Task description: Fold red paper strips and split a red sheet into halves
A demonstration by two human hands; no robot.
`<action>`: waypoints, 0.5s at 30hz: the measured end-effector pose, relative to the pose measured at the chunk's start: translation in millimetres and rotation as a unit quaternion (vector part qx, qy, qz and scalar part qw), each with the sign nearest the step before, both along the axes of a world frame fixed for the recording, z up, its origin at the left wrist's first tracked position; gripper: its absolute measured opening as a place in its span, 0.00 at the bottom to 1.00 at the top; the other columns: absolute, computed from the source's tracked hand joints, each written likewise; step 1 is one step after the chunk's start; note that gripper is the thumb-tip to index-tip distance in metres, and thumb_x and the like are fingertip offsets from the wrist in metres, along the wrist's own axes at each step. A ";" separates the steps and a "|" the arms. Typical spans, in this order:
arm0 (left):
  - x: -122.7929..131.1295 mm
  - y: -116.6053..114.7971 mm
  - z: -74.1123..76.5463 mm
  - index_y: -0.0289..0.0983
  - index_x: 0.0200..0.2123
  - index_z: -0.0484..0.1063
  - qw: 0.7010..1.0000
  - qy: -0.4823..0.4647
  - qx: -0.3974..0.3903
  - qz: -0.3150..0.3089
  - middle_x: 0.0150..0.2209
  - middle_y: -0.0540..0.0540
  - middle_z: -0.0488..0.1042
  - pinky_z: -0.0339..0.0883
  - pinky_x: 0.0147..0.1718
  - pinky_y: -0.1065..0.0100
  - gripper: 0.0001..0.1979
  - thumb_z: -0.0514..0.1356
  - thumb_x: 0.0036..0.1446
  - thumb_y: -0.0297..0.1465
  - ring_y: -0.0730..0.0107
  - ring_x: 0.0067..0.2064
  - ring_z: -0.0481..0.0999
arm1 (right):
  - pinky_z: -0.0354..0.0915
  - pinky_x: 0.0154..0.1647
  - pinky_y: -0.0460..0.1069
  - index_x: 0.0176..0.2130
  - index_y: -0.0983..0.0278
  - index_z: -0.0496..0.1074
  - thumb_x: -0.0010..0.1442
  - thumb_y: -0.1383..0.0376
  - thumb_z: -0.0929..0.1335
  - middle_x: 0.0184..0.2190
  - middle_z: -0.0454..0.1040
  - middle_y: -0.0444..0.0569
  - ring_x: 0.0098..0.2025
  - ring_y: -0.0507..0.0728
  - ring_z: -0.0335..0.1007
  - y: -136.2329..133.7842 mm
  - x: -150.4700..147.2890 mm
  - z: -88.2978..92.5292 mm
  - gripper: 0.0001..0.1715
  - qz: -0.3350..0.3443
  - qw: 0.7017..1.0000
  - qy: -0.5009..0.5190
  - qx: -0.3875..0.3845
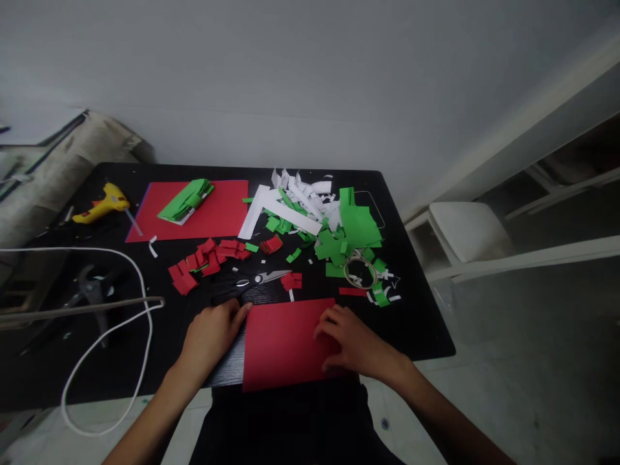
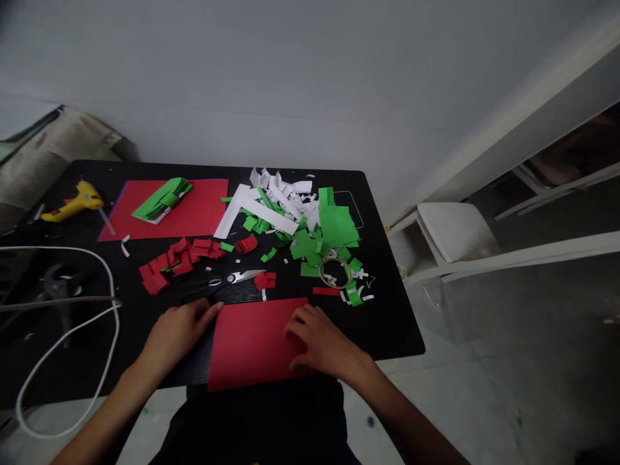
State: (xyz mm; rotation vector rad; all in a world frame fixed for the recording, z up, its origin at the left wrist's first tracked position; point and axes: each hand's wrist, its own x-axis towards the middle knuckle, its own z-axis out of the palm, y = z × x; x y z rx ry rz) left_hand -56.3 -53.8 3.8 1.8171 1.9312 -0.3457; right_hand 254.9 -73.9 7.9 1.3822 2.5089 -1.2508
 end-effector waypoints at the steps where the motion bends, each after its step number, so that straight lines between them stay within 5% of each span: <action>1: -0.4 -0.1 -0.6 0.40 0.37 0.75 1.000 -0.001 0.001 -0.001 0.36 0.40 0.83 0.65 0.34 0.63 0.24 0.47 0.72 0.48 0.49 0.41 0.84 | 0.60 0.60 0.58 0.49 0.59 0.77 0.47 0.55 0.84 0.52 0.74 0.48 0.54 0.62 0.68 0.6 -0.2 -0.4 0.32 0.001 1.000 -0.002 -0.001; 15: -0.2 0.1 0.3 0.41 0.37 0.75 1.000 -0.002 0.002 -0.005 0.36 0.40 0.83 0.65 0.34 0.63 0.24 0.46 0.72 0.48 0.51 0.41 0.84 | 0.59 0.62 0.58 0.52 0.58 0.75 0.47 0.55 0.83 0.55 0.73 0.49 0.58 0.64 0.66 2.9 -1.7 -2.0 0.36 -0.009 1.000 -0.007 -0.013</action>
